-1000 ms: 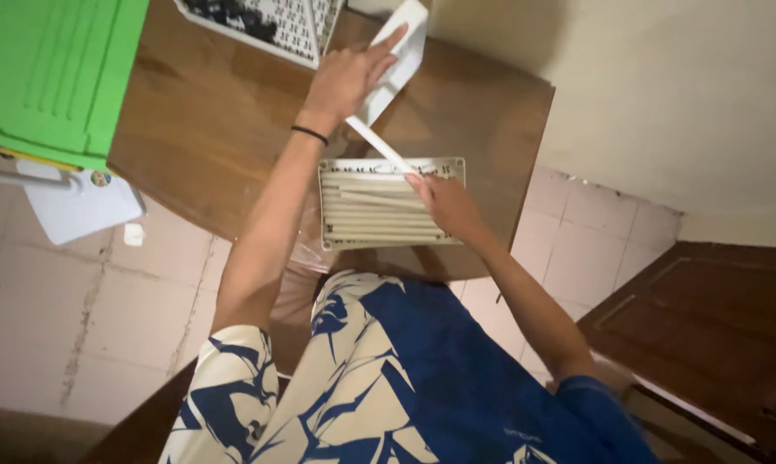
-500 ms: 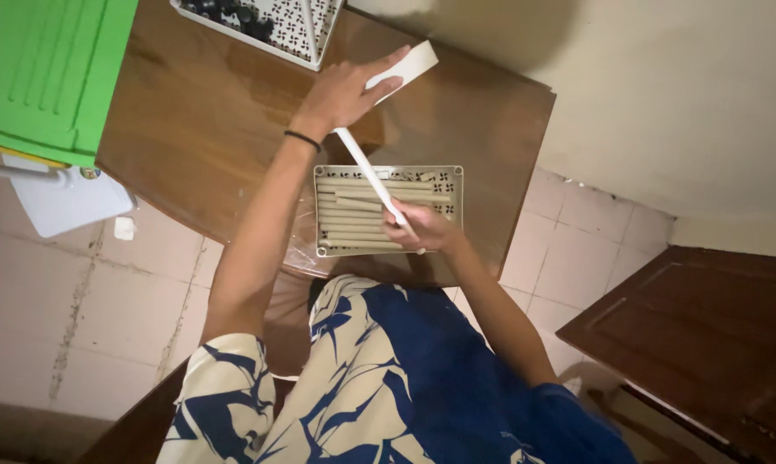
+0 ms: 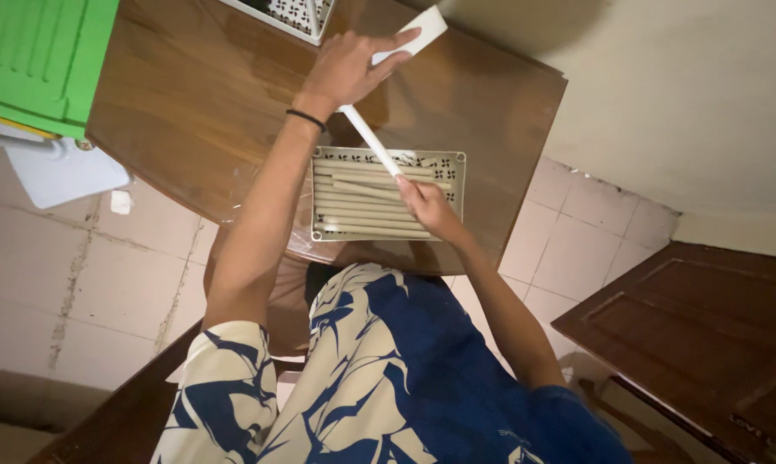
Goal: The person assembles a white plastic storage rack by inserting cylindrical rods into perforated trays. They repeatedly connect and disconnect components, repositioning trays and rods on a wooden table.
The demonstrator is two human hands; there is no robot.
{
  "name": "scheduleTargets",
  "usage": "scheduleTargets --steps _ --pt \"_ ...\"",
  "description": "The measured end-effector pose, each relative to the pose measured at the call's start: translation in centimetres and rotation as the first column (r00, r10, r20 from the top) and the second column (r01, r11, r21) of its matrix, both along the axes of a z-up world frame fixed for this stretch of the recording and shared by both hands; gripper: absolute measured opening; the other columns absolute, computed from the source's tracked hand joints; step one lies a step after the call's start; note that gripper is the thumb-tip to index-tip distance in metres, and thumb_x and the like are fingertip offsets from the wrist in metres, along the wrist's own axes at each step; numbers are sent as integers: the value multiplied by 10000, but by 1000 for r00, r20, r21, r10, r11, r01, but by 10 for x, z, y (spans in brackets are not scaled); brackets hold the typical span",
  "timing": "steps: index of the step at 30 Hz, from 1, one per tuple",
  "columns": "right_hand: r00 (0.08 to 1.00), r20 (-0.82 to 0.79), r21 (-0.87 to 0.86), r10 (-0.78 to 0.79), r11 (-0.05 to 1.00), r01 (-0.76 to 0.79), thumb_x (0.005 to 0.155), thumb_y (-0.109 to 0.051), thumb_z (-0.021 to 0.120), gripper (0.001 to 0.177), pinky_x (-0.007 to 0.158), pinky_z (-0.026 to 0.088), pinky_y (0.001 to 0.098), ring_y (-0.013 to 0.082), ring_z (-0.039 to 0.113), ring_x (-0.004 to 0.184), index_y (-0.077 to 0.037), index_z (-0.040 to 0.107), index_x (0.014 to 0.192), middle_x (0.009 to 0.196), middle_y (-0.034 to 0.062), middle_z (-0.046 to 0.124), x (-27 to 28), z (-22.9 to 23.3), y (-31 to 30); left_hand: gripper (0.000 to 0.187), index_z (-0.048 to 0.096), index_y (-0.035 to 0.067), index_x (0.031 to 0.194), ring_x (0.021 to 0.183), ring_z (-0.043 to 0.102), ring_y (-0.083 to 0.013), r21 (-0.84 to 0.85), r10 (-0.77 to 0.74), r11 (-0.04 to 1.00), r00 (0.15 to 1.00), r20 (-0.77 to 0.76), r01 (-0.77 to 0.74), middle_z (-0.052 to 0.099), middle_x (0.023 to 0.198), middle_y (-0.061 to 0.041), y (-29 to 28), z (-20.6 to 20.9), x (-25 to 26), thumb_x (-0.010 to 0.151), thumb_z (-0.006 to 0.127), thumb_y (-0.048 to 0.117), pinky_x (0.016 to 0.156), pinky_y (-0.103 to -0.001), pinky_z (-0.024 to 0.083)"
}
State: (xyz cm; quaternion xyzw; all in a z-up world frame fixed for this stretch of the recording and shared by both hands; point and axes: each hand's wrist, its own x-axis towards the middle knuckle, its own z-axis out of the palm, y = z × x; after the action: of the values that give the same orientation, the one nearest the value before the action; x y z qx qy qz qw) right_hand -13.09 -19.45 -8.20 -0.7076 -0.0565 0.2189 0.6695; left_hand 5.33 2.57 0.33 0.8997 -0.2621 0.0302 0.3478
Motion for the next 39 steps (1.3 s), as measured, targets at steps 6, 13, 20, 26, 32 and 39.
scheduleTargets --steps 6,13,20,26,32,39 --pt "872 486 -668 -49 624 407 1014 -355 645 325 445 329 389 143 425 443 -39 714 981 527 108 506 -14 28 18 366 682 316 1377 714 658 -400 -32 35 999 995 -88 -38 717 834 -199 -2 3 2 1048 608 458 783 -477 538" --pt "845 -527 137 94 990 -25 1093 -408 522 367 459 323 269 81 368 521 -84 569 927 654 -36 410 6 22 -16 352 702 301 1349 841 713 -350 -107 -13 994 992 -123 0 745 1116 -114 1 1 2 1042 629 457 818 -422 560" --pt "675 -522 675 521 737 -46 1086 -470 425 383 316 249 199 33 285 429 -126 516 944 627 -40 363 11 -25 -12 351 698 331 1320 837 726 -339 -105 -12 994 990 -138 -3 749 1083 -111 3 10 2 1003 631 468 800 -421 565" --pt "707 -611 514 357 858 11 1084 -568 376 514 295 155 190 8 193 395 -142 463 810 555 -84 266 7 -15 -8 348 699 317 1319 867 724 -354 -134 -48 990 995 -85 37 746 1093 -124 5 8 6 1016 625 473 803 -437 563" --pt "887 -462 -21 -13 1000 3 1120 -558 415 564 345 217 251 59 284 414 -122 448 762 558 -43 357 -3 11 7 354 689 339 1334 857 725 -361 -111 -37 993 996 -87 27 752 1069 -128 7 5 10 1017 622 479 808 -439 568" --pt "909 416 -807 34 474 351 1038 -463 558 486 551 435 505 375 578 606 -1 647 916 670 197 631 -14 46 20 352 681 342 1359 794 717 -372 -107 -18 994 996 -91 8 751 1013 -167 9 -1 20 1030 623 449 813 -445 568"
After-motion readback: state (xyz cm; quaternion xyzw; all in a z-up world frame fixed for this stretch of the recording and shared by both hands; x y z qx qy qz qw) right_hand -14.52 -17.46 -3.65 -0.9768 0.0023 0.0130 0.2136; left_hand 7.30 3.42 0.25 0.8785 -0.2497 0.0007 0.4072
